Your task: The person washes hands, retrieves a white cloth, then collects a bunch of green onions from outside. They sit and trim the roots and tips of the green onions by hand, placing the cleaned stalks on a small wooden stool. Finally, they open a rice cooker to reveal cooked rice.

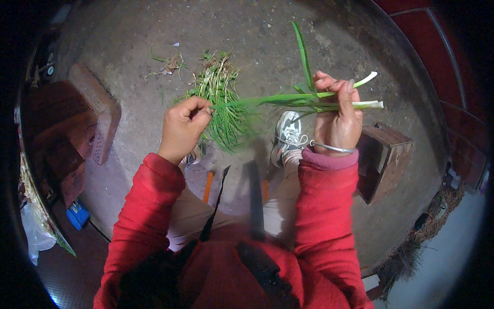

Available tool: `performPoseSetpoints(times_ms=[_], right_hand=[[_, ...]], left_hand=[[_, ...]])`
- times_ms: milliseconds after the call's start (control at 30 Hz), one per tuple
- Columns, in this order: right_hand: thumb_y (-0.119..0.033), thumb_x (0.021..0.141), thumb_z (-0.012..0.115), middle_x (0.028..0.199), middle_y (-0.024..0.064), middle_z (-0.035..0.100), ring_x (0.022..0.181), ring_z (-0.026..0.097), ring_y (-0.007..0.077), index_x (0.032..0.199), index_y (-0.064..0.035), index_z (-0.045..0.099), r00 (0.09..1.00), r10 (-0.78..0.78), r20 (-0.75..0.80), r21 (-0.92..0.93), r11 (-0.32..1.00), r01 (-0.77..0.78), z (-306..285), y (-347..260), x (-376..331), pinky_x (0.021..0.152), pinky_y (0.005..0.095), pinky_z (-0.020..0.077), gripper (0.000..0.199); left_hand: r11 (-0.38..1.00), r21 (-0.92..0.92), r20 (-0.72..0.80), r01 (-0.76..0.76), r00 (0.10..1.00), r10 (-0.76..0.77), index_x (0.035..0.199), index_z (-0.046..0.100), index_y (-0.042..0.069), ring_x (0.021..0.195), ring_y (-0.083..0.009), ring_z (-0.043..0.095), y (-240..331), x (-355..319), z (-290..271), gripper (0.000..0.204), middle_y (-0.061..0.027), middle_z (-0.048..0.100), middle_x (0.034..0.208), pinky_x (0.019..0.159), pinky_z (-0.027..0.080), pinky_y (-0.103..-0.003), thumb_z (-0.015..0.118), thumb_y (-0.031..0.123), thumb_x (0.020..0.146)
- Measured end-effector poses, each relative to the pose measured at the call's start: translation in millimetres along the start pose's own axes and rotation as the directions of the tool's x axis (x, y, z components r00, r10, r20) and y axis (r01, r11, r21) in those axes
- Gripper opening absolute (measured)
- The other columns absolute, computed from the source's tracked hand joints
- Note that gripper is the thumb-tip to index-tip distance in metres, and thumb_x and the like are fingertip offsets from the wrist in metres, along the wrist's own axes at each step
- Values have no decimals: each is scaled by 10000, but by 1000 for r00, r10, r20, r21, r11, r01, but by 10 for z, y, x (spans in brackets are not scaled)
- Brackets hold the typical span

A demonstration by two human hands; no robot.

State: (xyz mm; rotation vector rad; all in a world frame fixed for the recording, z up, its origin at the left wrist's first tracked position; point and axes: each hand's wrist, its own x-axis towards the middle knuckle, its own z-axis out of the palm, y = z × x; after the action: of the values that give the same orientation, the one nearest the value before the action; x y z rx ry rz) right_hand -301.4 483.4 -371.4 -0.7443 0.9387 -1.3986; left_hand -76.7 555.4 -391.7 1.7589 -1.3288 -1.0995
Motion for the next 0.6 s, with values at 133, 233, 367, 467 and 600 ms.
performPoseSetpoints(times_ms=[133,233,367,467,600], right_hand=[[-179,854,357,772,153,544,893,507,303,719,-21,441,987,-86,-133,69,993,96,-62,-83,52,869,446,353,224],[-174,854,358,788,151,542,867,511,299,719,-27,447,993,-21,-118,106,994,33,-93,-87,33,847,454,362,218],[-186,854,366,675,66,454,666,466,195,751,-54,440,993,118,-29,285,953,-105,-108,-66,18,783,448,389,183],[-216,851,385,595,0,376,545,388,110,786,-68,439,977,210,26,311,928,-208,-54,-25,14,692,382,429,171],[-209,853,377,584,-6,380,540,408,108,806,-53,453,925,373,77,337,863,-376,123,99,-60,630,358,454,180]], left_hand=[[954,-257,-150,158,968,-200,783,571,4,532,-50,460,-70,107,-140,120,-19,555,640,460,360,-190,488,63,719],[871,-446,-210,204,923,-323,938,538,18,611,-46,470,-143,166,-388,198,-33,564,750,496,383,-164,494,84,756],[995,94,-513,-27,855,72,1080,457,55,742,-88,476,-187,203,-554,405,-71,520,949,645,408,-221,559,71,688],[980,199,-400,-22,911,102,1139,405,62,855,-132,471,-102,182,-453,494,-109,463,1070,741,393,-261,579,81,677],[950,11,-28,-311,950,311,1148,384,43,949,-206,456,99,97,-65,537,-141,430,1120,829,346,-307,606,131,667]])
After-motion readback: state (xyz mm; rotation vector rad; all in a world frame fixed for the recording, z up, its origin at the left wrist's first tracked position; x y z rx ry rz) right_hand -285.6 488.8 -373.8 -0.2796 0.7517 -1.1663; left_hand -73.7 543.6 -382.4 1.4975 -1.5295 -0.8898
